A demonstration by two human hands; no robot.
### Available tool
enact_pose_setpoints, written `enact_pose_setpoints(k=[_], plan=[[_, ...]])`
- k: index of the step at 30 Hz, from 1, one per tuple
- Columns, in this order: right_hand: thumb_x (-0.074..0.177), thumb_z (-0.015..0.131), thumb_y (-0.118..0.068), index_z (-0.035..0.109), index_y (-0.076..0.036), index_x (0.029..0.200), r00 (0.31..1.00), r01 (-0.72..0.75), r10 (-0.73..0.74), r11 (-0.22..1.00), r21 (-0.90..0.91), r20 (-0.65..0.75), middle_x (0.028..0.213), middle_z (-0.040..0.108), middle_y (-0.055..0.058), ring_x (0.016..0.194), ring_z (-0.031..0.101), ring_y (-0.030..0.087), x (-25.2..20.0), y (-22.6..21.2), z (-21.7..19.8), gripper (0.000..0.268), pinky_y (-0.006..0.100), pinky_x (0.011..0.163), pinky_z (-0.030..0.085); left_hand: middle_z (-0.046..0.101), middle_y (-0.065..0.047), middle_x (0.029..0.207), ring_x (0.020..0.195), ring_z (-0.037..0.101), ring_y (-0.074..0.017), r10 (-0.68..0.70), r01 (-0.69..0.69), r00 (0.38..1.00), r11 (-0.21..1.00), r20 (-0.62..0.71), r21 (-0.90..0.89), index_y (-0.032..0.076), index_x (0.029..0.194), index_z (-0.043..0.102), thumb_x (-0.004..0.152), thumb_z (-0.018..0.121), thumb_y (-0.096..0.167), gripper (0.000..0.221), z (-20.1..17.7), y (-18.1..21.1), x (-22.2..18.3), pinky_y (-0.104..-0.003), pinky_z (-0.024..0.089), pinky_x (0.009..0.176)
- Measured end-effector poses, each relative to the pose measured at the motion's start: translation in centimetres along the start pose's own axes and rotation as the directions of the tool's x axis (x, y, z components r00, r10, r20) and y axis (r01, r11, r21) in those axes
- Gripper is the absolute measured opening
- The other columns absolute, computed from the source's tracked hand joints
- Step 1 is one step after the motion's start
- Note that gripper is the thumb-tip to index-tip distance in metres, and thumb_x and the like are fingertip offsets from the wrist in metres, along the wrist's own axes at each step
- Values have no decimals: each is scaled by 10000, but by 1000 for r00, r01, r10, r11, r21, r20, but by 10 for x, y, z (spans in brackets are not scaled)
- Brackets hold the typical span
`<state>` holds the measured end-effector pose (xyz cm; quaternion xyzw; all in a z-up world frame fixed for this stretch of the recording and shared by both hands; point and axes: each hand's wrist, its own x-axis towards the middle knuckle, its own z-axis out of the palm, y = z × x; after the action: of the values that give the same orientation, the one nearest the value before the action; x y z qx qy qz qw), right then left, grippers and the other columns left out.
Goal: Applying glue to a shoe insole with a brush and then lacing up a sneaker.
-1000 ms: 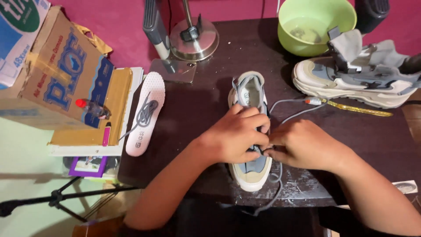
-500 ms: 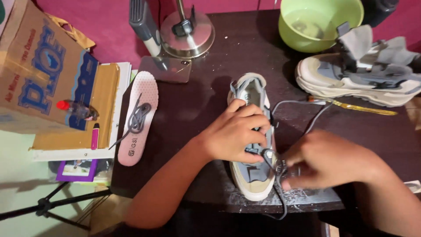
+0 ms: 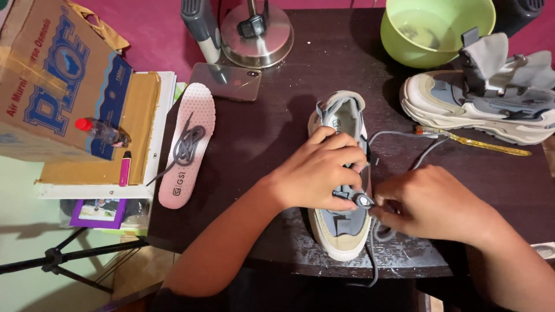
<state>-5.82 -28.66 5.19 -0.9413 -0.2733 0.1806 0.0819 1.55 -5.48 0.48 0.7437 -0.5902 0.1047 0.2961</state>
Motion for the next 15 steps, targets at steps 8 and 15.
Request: enact_pose_setpoints(k=[8, 15], plan=[[870, 707, -326, 745, -240, 809, 990, 136, -134, 990, 34, -54, 718, 773, -32, 576, 722, 260, -1, -2, 0, 112, 441, 522, 501, 543, 52, 991, 1043, 517, -225, 13, -13, 1000, 1000, -7, 11, 203, 760, 721, 698, 906, 423, 294, 0, 0, 0, -433, 331, 928], [767, 788, -480, 763, -341, 730, 977, 8, -9, 1000, 8, 211, 650, 789, -137, 606, 735, 132, -9, 27, -25, 146, 324, 624, 506, 530, 79, 967, 1044, 523, -203, -15, 15, 1000, 1000, -1, -17, 263, 749, 720, 692, 915, 393, 240, -1, 1, -1, -414, 325, 945]])
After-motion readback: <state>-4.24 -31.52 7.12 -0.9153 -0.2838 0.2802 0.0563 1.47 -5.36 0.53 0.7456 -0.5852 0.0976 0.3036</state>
